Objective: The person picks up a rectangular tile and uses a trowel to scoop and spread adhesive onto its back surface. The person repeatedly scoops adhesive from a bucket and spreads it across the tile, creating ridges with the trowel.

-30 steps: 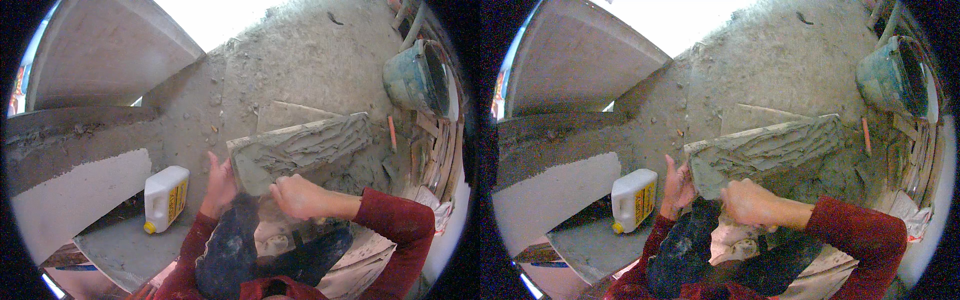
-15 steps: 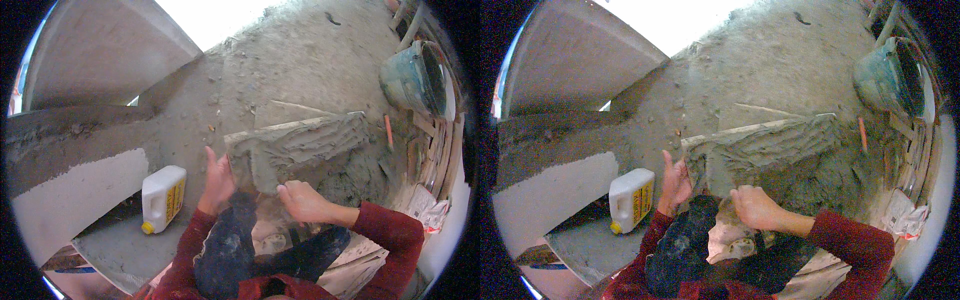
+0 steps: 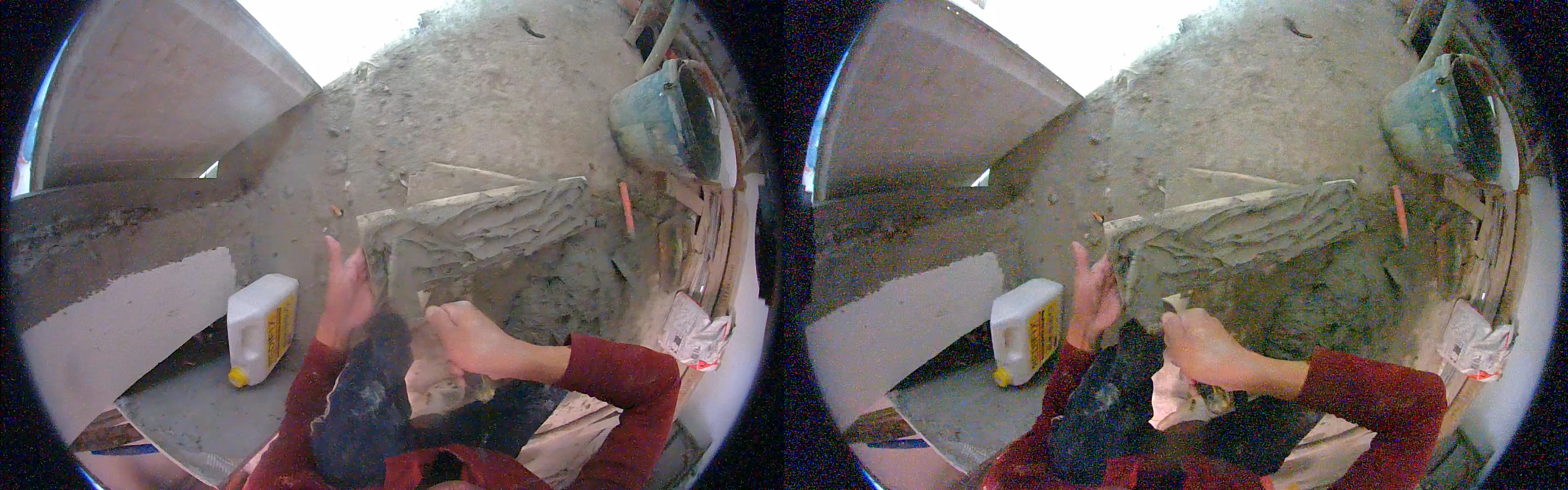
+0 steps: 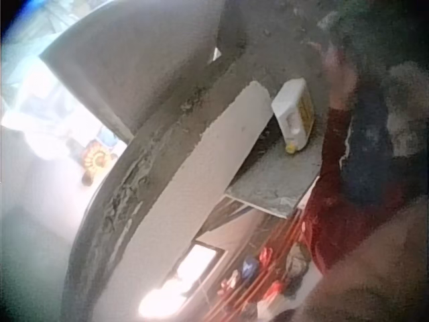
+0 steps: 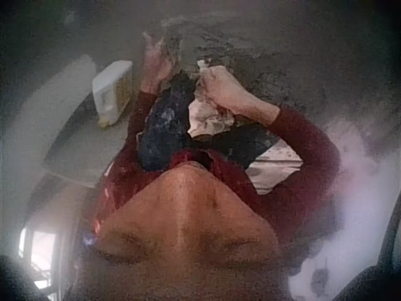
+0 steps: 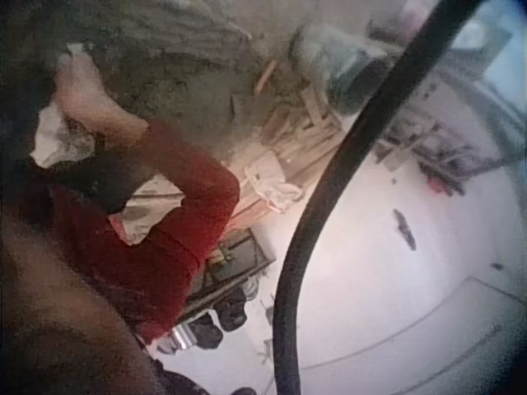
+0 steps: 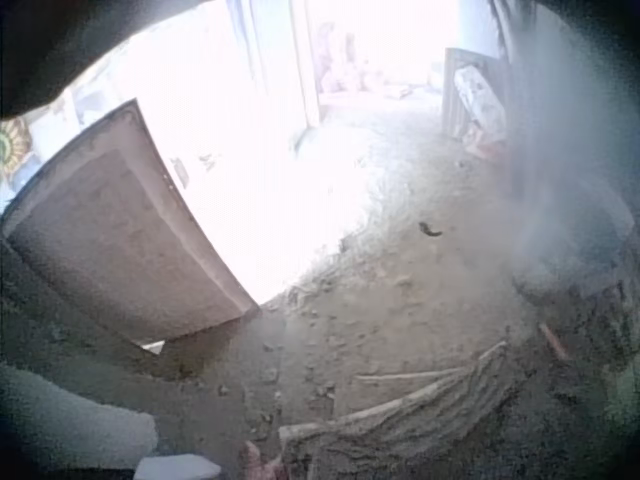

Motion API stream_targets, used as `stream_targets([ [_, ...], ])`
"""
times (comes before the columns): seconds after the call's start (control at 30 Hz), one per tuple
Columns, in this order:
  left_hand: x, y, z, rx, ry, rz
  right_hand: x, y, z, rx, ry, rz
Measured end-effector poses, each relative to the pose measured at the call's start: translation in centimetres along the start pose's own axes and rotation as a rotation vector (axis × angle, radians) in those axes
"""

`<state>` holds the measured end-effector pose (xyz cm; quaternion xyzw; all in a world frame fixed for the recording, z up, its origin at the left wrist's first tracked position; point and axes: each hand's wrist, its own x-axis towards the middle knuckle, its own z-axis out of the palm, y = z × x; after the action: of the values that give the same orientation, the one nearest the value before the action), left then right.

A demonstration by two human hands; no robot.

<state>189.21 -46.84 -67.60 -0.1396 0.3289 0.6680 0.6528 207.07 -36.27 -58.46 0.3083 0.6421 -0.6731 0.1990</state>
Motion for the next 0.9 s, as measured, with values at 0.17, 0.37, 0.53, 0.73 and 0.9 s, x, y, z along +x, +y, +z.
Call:
stream_targets([
  [0.17, 0.0, 0.1, 0.6, 0.006, -0.046, -0.005, 0.1, 0.6, -1.3, -0.563, -0.010, -0.238],
  [0.37, -0.5, 0.2, 1.3, -0.047, -0.064, 0.011, -2.9, -0.2, -4.7, -1.112, 0.069, -0.064],
  [0.53, 0.2, 0.4, 1.5, -0.081, -0.102, -0.006, -3.1, 1.2, -3.3, -1.032, 0.008, 0.005],
  [0.73, 0.2, 0.3, 0.6, -0.020, -0.039, -0.004, -5.1, -0.6, -5.8, -1.288, 0.084, -0.076],
  [0.9, 0.1, 0.2, 1.6, -0.015, -0.077, 0.003, -1.4, -0.8, -9.7, -1.373, 0.221, -0.281],
])
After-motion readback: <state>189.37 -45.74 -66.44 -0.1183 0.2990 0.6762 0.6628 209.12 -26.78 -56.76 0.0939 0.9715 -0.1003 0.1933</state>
